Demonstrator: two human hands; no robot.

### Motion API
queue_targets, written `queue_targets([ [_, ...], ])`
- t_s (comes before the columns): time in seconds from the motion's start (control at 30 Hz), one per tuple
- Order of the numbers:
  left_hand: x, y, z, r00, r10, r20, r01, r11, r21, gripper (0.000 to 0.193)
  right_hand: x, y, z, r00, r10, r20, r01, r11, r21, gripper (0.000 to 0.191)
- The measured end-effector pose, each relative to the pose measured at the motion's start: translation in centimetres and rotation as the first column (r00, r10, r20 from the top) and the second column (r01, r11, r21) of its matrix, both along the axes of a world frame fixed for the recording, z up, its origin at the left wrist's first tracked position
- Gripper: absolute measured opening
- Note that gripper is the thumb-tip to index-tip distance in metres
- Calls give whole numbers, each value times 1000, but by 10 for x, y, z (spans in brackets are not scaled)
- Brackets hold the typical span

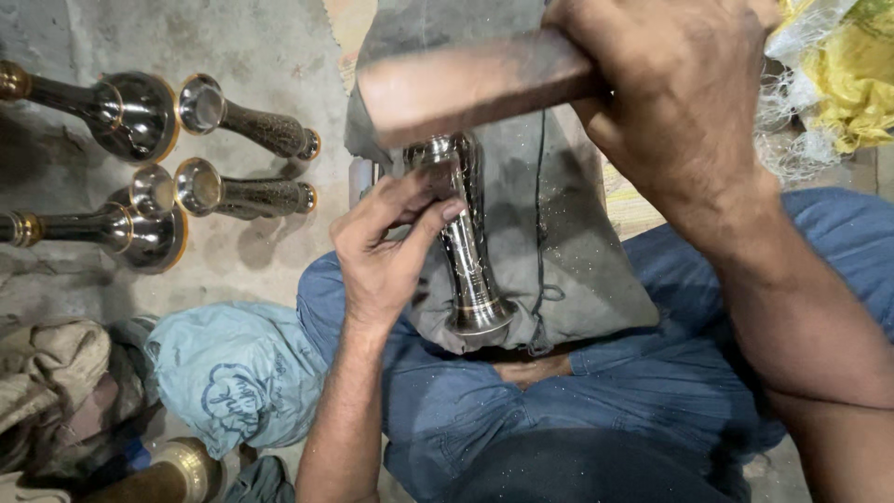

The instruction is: The person sits cross-legged and repeatedly rubs a small silver-colored metal vase with a wooden block. The vase is held in the left hand and rotated as the right hand moves the block up and down its surface. Several similar metal vases are visible on the floor nearby.

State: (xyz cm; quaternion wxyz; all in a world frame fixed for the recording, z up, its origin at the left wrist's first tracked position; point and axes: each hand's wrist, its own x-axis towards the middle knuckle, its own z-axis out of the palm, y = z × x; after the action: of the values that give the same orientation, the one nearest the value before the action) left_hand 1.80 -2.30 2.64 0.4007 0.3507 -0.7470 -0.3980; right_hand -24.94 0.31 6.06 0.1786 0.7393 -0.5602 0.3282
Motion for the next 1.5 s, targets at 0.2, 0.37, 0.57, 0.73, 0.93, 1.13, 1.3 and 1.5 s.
queue_targets([
  [0.2,4,-2,0,998,-55,33,55,998,1,34,2,-15,-13,872,145,466,-285,927,244,18],
  [0.37,7,-4,-4,997,-64,38,64,998,11,32,14,-5,3,976,153,158,-174,976,130,34],
  [0.57,9,-6,-7,995,-15,101,23,996,-84,31,17,-2,16,962,195,192,-236,945,224,42],
  [0.73,11,-6,-5,994,-85,72,86,996,-4,28,18,-2,8,979,195,58,-203,930,305,39],
  [0.93,10,-7,-3,993,-104,53,102,994,27,29,20,0,12,919,286,272,-349,910,223,45],
  [1.13,16,-9,-8,991,-88,98,91,995,-27,31,25,2,15,851,166,498,-369,864,343,41],
  [1.3,19,-9,-22,991,-124,-41,129,978,162,15,29,11,20,926,216,308,-298,922,247,34],
  [1.5,23,-10,-27,991,-129,-37,133,980,146,14,31,12,26,948,73,311,-196,901,387,29],
])
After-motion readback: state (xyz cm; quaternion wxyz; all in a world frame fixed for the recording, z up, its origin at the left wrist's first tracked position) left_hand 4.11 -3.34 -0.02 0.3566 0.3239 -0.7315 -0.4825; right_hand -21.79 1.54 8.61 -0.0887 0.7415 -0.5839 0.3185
